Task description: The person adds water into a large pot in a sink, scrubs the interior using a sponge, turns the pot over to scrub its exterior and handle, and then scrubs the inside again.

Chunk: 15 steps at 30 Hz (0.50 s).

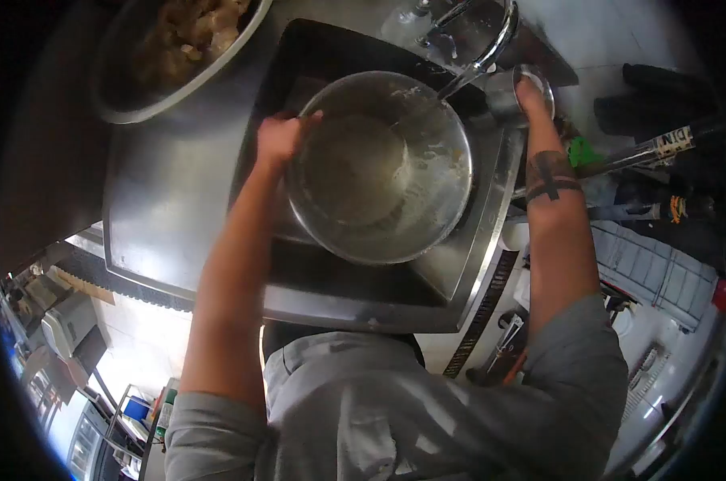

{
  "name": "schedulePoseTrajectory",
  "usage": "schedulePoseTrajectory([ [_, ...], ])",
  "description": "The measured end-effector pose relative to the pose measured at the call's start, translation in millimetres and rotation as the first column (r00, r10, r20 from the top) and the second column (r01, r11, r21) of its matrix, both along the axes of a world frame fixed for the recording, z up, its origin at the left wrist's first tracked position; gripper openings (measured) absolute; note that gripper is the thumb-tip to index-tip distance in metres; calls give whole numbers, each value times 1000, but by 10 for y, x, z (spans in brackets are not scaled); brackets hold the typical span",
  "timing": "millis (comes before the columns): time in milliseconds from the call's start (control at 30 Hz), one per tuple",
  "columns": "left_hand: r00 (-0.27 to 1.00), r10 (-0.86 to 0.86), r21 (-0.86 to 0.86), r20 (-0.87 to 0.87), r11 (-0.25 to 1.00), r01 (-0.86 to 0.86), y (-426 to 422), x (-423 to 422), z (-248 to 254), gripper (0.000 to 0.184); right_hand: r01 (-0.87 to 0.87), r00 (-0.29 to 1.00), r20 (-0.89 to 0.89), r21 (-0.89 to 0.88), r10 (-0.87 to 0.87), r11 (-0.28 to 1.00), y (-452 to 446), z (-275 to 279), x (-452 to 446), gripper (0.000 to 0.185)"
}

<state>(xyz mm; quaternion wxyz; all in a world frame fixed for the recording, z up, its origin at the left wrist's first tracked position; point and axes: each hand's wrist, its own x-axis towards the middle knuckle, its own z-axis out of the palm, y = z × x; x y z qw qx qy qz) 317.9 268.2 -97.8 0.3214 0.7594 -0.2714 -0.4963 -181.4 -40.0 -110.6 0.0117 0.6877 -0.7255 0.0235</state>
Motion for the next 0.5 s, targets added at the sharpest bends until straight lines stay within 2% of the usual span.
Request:
schedulePoseTrajectory([
  [33,999,-36,34,27,999,35,-16,11,46,66,-70,976,-199,105,89,992,-12,229,108,39],
  [100,997,-72,61,37,996,69,-27,27,-11,65,54,998,44,-6,-54,998,529,952,611,39],
  [133,991,-59,54,121,997,53,-27,36,-139,65,117,979,173,-63,-105,991,827,1344,895,40],
  [167,978,-40,49,203,998,31,-31,35,-219,67,-23,974,224,-44,33,999,1068,1394,942,42],
  [200,983,-28,49,183,999,19,-34,36,-188,67,-163,945,284,-23,163,986,1305,1438,979,46],
  [233,984,-61,67,165,996,50,-37,55,-117,65,-82,966,254,83,58,993,1811,1579,1373,46],
  [267,985,-94,85,147,993,82,-31,64,-83,63,-292,954,104,97,282,951,2154,1317,1400,36],
  [300,988,-83,88,131,994,72,-38,70,-119,63,-529,823,-115,205,557,824,2500,1246,1524,24],
  [333,993,-67,72,100,996,60,-30,73,-173,65,-630,740,-60,284,669,723,2766,1030,1508,20],
  [367,996,-51,56,74,997,47,3,90,-205,68,-641,664,-87,445,743,625,3041,761,1351,19],
  [400,997,-44,59,70,997,39,24,90,-149,68,-668,538,-32,593,842,449,3247,564,1244,24],
  [433,999,-46,70,29,997,44,27,78,-38,73,-579,551,99,761,829,294,3424,329,1277,22],
  [500,999,-45,84,-12,995,46,75,82,-78,78,-544,725,422,836,544,76,3970,-643,1549,45],
])
